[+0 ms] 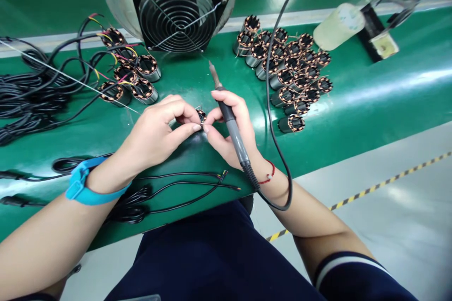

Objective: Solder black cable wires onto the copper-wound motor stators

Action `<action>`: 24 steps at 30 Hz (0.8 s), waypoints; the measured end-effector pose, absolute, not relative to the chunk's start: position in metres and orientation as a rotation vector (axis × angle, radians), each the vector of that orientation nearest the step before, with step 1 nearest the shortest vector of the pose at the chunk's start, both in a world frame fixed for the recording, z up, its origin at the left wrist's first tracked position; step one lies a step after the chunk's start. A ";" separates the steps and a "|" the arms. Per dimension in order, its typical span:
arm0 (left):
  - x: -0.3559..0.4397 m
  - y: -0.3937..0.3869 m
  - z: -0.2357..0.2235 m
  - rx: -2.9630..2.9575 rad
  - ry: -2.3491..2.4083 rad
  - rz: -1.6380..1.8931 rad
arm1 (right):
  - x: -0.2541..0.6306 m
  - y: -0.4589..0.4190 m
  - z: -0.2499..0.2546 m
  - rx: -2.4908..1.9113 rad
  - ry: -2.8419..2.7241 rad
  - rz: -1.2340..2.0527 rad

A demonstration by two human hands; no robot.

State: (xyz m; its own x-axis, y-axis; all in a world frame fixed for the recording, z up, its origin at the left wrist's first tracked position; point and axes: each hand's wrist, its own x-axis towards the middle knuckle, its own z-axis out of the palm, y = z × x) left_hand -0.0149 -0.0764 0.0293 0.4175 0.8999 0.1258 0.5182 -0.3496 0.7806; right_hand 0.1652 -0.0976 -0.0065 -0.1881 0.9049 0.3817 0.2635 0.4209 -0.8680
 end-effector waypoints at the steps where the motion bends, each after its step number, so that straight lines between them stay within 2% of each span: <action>1: -0.015 -0.077 0.030 2.023 1.201 0.737 | 0.165 -0.097 -0.007 -1.030 -1.687 0.827; 9: -0.017 -0.077 0.030 2.092 1.188 0.687 | 0.166 -0.095 -0.009 -1.051 -1.680 0.858; 17: -0.016 -0.074 0.026 2.405 1.069 0.680 | 0.164 -0.095 -0.013 -1.015 -1.630 0.859; 24: -0.014 -0.079 0.028 2.248 1.153 0.809 | 0.168 -0.095 -0.011 -1.102 -1.683 0.733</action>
